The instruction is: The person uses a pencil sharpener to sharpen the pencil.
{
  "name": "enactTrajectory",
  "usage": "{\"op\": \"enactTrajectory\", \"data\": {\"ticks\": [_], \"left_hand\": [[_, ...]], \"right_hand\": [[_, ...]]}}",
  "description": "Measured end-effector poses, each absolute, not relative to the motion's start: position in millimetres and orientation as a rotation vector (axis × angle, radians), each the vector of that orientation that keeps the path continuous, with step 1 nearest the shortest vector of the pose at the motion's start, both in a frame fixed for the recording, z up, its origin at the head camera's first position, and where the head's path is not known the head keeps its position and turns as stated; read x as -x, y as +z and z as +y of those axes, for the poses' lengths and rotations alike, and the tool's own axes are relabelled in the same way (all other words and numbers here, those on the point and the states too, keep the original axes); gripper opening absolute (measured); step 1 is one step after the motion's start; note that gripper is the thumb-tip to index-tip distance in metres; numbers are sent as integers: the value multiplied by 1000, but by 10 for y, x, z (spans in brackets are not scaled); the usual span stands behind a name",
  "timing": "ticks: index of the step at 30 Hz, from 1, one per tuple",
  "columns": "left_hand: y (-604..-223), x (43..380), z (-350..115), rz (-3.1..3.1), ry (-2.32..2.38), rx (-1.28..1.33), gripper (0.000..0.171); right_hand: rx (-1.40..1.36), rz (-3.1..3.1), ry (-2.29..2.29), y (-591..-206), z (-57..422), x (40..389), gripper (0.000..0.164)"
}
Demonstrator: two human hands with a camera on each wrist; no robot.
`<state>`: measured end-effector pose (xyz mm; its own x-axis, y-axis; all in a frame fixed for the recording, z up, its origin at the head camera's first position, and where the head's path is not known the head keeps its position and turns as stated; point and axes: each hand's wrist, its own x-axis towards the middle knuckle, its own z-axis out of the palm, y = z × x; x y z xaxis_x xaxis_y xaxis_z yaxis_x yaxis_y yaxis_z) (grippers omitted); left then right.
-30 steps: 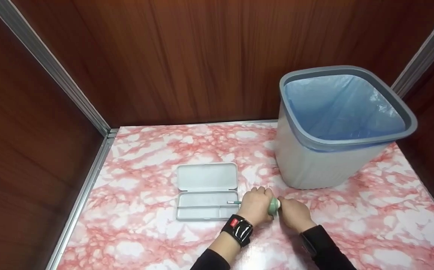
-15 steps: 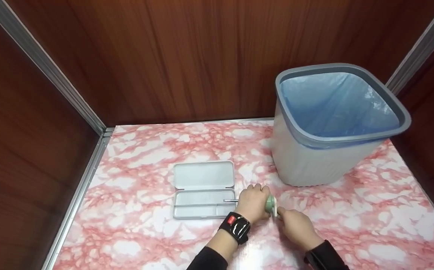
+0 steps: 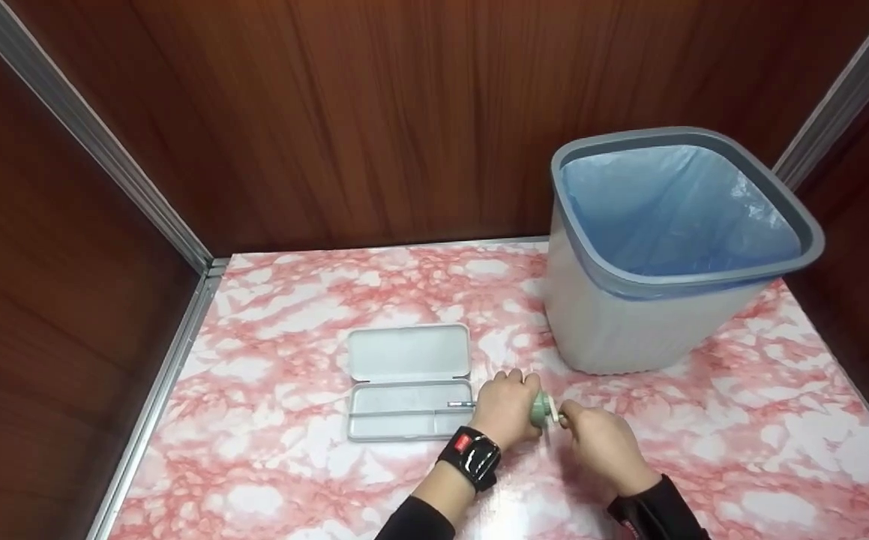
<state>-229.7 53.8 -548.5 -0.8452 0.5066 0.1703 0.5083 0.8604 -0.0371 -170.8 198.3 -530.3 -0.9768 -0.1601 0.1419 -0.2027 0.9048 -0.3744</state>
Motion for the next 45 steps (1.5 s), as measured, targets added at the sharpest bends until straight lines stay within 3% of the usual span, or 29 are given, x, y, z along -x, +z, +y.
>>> {"op": "enactTrajectory", "data": {"ticks": [15,22,45], "left_hand": [[-5486,2303,558,-2858,-1,804,64],[-5470,2305,555,-2858,-10,810,67],[-5481,2291,550,-2878,-9,801,66]], "right_hand": [[-251,-2898,718,-5277,2036,2149,6],[-178,-2946,711,-5428,2039,2305,10],[-310,-3108,481,-5595,2009,2286,6]]}}
